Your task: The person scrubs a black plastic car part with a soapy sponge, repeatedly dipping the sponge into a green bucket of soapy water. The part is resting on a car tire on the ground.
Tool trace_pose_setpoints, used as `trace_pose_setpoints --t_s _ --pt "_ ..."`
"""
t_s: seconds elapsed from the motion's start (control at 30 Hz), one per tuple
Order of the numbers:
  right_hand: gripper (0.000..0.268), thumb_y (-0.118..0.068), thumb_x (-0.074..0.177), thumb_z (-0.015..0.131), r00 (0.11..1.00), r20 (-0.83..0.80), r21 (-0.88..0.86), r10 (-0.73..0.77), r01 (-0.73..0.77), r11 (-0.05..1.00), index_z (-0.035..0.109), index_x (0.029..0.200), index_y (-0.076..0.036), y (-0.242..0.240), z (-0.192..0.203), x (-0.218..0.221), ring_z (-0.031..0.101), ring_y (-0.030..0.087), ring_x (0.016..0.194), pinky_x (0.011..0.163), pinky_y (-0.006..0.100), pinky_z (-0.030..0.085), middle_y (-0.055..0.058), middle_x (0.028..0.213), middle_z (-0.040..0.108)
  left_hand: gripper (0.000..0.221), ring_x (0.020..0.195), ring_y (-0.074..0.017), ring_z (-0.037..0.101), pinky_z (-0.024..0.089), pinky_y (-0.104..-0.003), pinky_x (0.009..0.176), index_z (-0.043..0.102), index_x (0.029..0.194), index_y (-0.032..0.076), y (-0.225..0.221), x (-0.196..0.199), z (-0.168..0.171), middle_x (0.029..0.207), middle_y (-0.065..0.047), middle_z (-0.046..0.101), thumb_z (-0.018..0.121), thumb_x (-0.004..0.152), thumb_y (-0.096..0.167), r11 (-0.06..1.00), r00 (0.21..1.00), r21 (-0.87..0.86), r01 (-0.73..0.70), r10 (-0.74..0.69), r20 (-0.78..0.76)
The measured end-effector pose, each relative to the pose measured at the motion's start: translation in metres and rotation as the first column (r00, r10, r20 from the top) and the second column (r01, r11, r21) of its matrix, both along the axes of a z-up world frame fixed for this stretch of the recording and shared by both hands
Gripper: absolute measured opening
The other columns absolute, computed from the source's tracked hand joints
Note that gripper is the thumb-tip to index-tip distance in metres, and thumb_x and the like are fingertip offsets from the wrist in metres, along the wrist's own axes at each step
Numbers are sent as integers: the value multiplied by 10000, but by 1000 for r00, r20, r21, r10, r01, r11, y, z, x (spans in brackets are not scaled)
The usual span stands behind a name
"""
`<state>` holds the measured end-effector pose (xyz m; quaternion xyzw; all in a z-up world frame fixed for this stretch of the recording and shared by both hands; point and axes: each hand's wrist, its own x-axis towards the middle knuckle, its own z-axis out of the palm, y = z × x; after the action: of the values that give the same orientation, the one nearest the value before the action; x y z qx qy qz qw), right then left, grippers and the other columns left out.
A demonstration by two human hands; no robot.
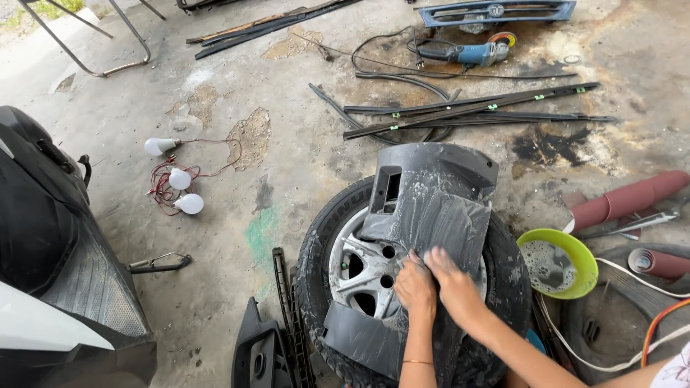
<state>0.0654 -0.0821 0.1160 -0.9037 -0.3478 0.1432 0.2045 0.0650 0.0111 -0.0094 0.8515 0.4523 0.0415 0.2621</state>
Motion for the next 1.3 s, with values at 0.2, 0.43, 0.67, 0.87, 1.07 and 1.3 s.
trace_pose_setpoints --t_s 0.2,0.43,0.67,0.87,1.07,1.3 --pt "649 155 814 536 919 344 251 -195 111 962 544 1414 -93 19 -60 100 493 297 1319 977 433 502 191 1422 523 502 557 -362 741 592 -464 490 651 747 95 -2 0 -23 585 -192 688 428 1086 390 967 982 244 -74 29 185" --pt "674 116 755 579 931 361 156 -58 1 988 569 1374 -151 1 -38 -3 523 251 1281 930 379 527 112 1405 549 472 545 -373 737 588 -494 476 646 760 91 -6 7 -49 581 -202 687 453 1068 390 972 977 218 -93 47 207" --pt "596 110 820 553 901 385 242 -199 110 964 578 1369 -121 29 -17 73 559 273 1244 916 424 540 178 1359 570 411 535 -312 740 601 -423 458 654 818 116 -4 2 -48 577 -143 693 447 1074 363 957 988 284 -52 7 156" --pt "652 60 768 598 866 500 48 -7 -19 999 563 1368 -192 2 -56 1 562 207 1251 894 336 547 80 1396 562 427 548 -367 738 599 -487 473 648 851 87 -6 4 -63 586 -191 688 420 1084 364 985 978 171 -30 -6 207" --pt "674 87 766 607 856 499 124 -136 85 989 539 1406 -114 26 -86 102 550 253 1264 882 380 558 142 1421 539 420 552 -346 741 600 -455 464 646 848 93 -3 0 -65 590 -168 691 432 1077 374 983 984 183 -19 -14 176" --pt "796 219 733 485 950 298 77 90 -118 990 321 1477 -12 -11 -68 -15 351 291 1410 1107 379 415 206 1534 312 554 667 -423 722 578 -532 640 648 939 44 2 -2 -37 728 -185 726 286 1128 418 994 994 -103 41 -30 101"
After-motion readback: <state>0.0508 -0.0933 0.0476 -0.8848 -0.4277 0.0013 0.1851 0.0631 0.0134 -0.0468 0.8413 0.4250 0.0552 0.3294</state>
